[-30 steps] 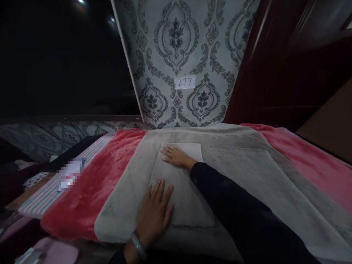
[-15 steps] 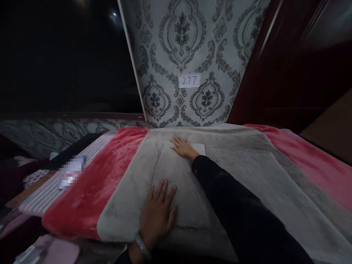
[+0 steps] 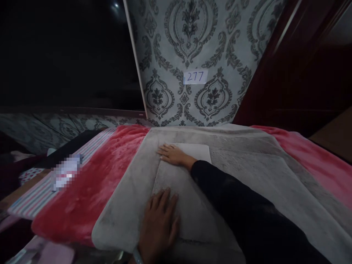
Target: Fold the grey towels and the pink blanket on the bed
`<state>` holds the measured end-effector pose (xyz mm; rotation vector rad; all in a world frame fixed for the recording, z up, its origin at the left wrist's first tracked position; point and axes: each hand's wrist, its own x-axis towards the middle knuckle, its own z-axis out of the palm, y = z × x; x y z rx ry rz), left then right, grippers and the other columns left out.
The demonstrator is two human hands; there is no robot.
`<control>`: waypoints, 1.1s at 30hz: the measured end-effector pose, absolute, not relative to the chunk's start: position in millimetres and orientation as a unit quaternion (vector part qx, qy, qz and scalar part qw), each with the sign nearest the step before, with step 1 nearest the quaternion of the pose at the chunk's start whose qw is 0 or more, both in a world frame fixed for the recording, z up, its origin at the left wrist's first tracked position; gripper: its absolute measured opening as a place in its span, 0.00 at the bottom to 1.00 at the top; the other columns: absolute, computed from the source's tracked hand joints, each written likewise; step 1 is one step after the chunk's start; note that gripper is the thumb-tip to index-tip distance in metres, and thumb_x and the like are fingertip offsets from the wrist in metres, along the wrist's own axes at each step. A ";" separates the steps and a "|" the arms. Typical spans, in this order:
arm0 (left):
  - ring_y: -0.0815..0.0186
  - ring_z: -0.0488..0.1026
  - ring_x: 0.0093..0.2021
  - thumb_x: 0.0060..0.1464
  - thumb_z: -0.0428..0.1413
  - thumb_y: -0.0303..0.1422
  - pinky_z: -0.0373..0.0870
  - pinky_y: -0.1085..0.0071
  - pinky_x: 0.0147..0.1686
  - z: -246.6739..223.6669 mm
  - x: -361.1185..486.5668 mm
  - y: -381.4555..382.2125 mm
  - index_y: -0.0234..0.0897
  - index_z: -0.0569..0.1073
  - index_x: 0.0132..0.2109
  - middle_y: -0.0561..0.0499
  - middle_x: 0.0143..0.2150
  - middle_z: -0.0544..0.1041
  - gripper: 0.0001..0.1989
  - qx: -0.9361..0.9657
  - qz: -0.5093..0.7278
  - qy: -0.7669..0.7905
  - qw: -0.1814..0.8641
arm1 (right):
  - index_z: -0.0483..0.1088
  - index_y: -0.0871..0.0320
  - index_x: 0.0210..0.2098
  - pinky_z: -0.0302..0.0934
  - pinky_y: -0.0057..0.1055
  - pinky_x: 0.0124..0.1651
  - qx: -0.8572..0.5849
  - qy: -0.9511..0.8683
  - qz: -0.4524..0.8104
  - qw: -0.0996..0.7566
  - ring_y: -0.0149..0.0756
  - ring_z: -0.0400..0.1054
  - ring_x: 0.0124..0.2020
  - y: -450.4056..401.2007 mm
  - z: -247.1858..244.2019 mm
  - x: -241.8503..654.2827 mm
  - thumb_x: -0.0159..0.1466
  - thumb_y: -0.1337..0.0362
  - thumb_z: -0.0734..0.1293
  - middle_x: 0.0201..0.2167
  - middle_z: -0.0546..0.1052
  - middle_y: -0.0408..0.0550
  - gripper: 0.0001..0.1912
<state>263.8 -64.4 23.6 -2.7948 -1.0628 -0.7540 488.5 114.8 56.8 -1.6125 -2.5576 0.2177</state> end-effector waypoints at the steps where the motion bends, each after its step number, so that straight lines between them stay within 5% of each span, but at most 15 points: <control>1: 0.50 0.67 0.62 0.59 0.55 0.40 0.66 0.49 0.59 22.3 263.9 -64.1 0.46 0.71 0.65 0.45 0.65 0.72 0.27 -0.906 -0.245 -0.345 0.030 | 0.54 0.48 0.73 0.38 0.49 0.74 -0.541 -0.836 0.069 0.058 0.45 0.38 0.76 123.4 57.0 492.7 0.76 0.49 0.50 0.75 0.50 0.47 0.30; 11: 0.51 0.67 0.61 0.59 0.55 0.39 0.65 0.52 0.56 24.4 262.3 -60.2 0.46 0.72 0.63 0.45 0.65 0.72 0.25 -0.904 -0.255 -0.342 0.039 | 0.50 0.52 0.75 0.41 0.47 0.73 -0.624 -0.779 0.056 0.038 0.43 0.41 0.75 145.8 68.0 498.0 0.76 0.52 0.47 0.75 0.48 0.50 0.30; 15: 0.51 0.67 0.61 0.61 0.55 0.39 0.65 0.53 0.57 29.9 262.0 -58.2 0.46 0.72 0.63 0.46 0.65 0.72 0.24 -0.905 -0.246 -0.345 0.030 | 0.47 0.53 0.76 0.40 0.55 0.72 -0.639 -0.768 0.023 0.048 0.49 0.37 0.76 115.7 81.9 491.4 0.75 0.48 0.50 0.76 0.42 0.55 0.33; 20: 0.51 0.67 0.61 0.62 0.53 0.38 0.65 0.52 0.56 35.0 264.8 -57.7 0.46 0.73 0.63 0.45 0.65 0.72 0.23 -0.908 -0.226 -0.352 0.029 | 0.49 0.45 0.75 0.37 0.58 0.72 -0.610 -0.790 0.004 0.061 0.51 0.38 0.76 43.7 67.4 522.7 0.74 0.43 0.51 0.76 0.45 0.50 0.33; 27: 0.49 0.65 0.62 0.64 0.50 0.38 0.64 0.50 0.58 46.0 267.8 -60.0 0.42 0.71 0.65 0.42 0.66 0.70 0.24 -0.916 -0.186 -0.353 0.026 | 0.48 0.50 0.75 0.39 0.50 0.73 -0.735 -0.675 0.041 0.039 0.48 0.39 0.76 26.3 64.3 591.3 0.75 0.51 0.49 0.76 0.45 0.46 0.31; 33: 0.49 0.65 0.61 0.66 0.48 0.39 0.64 0.50 0.57 49.1 268.3 -59.6 0.42 0.71 0.65 0.42 0.66 0.70 0.24 -0.918 -0.176 -0.352 0.040 | 0.49 0.53 0.75 0.39 0.60 0.72 -0.784 -0.617 0.041 0.044 0.54 0.35 0.76 11.8 90.4 568.7 0.75 0.50 0.50 0.76 0.42 0.53 0.33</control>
